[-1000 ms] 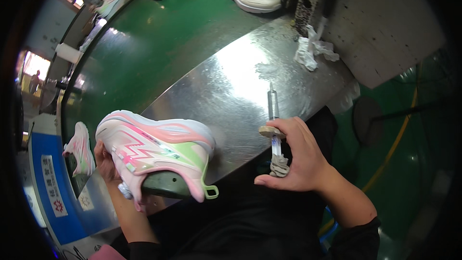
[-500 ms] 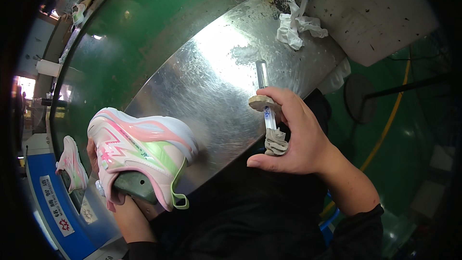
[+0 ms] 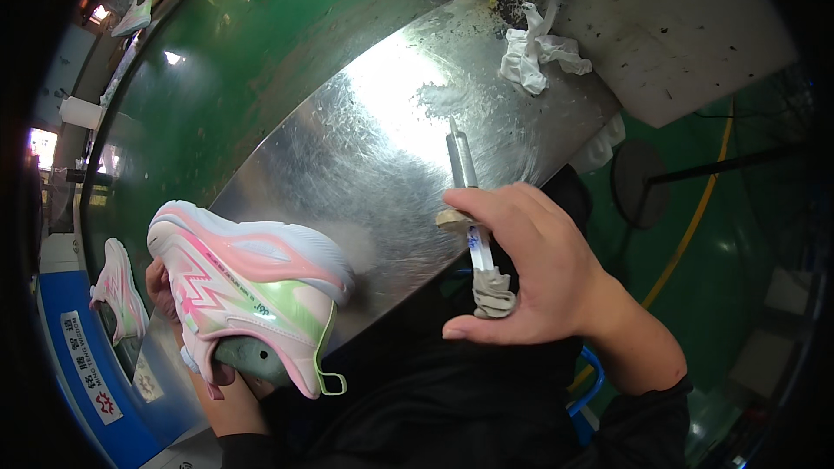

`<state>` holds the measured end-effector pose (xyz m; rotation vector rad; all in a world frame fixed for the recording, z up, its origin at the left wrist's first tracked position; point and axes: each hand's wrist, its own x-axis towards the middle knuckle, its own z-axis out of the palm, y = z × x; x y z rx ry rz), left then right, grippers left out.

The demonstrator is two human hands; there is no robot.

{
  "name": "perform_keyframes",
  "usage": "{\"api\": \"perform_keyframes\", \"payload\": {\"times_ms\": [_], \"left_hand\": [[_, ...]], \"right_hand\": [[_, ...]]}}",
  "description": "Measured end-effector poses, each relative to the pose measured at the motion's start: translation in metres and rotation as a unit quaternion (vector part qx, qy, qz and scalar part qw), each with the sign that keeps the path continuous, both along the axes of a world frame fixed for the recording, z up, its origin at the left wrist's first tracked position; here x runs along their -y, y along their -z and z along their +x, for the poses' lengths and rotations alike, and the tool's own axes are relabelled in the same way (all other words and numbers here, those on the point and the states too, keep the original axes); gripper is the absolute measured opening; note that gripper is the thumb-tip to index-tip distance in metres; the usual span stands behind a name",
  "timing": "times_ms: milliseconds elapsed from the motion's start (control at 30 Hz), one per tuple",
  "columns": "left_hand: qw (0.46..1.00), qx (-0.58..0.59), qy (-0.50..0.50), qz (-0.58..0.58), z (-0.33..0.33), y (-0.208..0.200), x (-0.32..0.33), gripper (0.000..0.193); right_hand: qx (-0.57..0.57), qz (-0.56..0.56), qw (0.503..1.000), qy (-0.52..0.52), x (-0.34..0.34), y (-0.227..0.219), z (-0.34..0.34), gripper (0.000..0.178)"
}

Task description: The person applies liquid adhesive along the seams and edges of shoes using a syringe applicator and handles the shoes along the conveyor line.

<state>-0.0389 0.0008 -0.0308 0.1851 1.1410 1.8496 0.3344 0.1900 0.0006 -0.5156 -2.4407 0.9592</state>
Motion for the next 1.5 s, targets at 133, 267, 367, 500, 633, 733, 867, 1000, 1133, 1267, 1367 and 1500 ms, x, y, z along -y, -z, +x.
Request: {"api": "perform_keyframes", "payload": {"times_ms": [133, 267, 367, 500, 633, 733, 867, 1000, 1133, 1267, 1367, 1500], "left_hand": [[1.0, -0.015, 0.009, 0.007, -0.02, 0.004, 0.007, 0.032], [1.0, -0.018, 0.009, 0.006, -0.02, 0.009, 0.012, 0.033], [1.0, -0.016, 0.013, 0.007, -0.022, 0.015, 0.01, 0.035], [1.0, -0.018, 0.008, 0.006, -0.032, 0.016, 0.024, 0.037], [1.0, -0.007, 0.02, 0.016, -0.045, 0.026, 0.03, 0.039], [0.999, -0.011, 0.029, 0.022, -0.044, 0.023, 0.03, 0.041], [0.998, -0.053, 0.016, -0.013, -0.023, 0.015, 0.016, 0.021], [0.998, -0.057, -0.016, -0.03, -0.025, 0.016, 0.021, 0.023], [0.999, -0.035, -0.006, -0.028, -0.03, 0.019, 0.023, 0.027], [1.0, -0.024, 0.011, -0.015, -0.032, 0.021, 0.02, 0.032], [0.999, -0.029, 0.01, -0.014, -0.024, 0.009, 0.021, 0.033], [1.0, -0.013, 0.024, -0.005, -0.019, 0.009, 0.012, 0.035]], "right_hand": [[0.039, 0.15, 0.988, 0.003, -0.021, 0.012, -0.009, 0.076], [0.142, 0.197, 0.97, 0.029, -0.039, 0.019, -0.011, 0.075], [0.195, 0.244, 0.948, 0.064, -0.032, 0.011, -0.014, 0.079], [0.095, 0.219, 0.971, 0.013, -0.017, -0.013, -0.025, 0.079], [-0.051, -0.017, 0.996, -0.072, 0.001, -0.009, -0.061, 0.058], [-0.084, -0.107, 0.987, -0.086, 0.015, 0.004, -0.09, 0.049], [-0.104, -0.423, 0.895, -0.09, 0.013, 0.022, -0.115, 0.047], [-0.036, -0.619, 0.772, -0.14, 0.01, 0.016, -0.123, 0.05], [-0.034, -0.639, 0.755, -0.142, 0.011, 0.018, -0.126, 0.052], [-0.033, -0.636, 0.756, -0.148, 0.01, 0.019, -0.127, 0.056], [-0.036, -0.634, 0.756, -0.159, 0.01, 0.015, -0.129, 0.057], [-0.04, -0.632, 0.759, -0.155, 0.009, 0.017, -0.129, 0.057]]}}
